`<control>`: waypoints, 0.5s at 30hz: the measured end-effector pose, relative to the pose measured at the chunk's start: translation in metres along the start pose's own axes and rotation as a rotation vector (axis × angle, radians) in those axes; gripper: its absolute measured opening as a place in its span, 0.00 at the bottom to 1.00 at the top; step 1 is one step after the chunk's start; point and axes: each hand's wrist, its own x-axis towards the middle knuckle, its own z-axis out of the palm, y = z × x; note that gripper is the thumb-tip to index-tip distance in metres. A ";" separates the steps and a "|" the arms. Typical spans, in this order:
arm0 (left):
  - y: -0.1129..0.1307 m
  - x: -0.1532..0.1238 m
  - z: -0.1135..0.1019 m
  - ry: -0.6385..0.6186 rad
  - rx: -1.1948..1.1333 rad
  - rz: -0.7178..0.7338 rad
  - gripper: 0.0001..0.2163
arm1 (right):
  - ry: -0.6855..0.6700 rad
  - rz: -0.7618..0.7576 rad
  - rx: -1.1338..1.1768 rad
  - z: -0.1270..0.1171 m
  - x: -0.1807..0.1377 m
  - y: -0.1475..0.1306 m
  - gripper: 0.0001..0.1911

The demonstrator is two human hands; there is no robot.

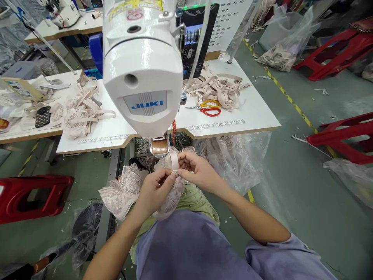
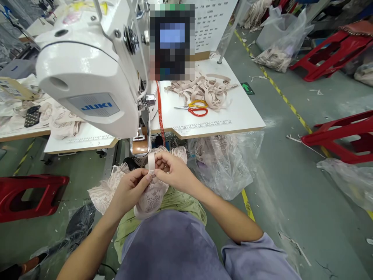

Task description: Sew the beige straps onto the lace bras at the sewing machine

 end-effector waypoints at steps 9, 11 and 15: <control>0.004 0.003 0.049 -0.186 0.041 0.203 0.15 | 0.163 0.197 0.534 -0.027 -0.035 -0.031 0.18; -0.014 -0.004 0.072 -0.336 0.076 0.285 0.16 | 0.298 0.134 0.558 -0.051 -0.057 -0.041 0.18; -0.058 -0.005 0.089 -0.467 0.202 0.203 0.15 | 0.611 0.121 0.509 -0.111 -0.068 -0.011 0.17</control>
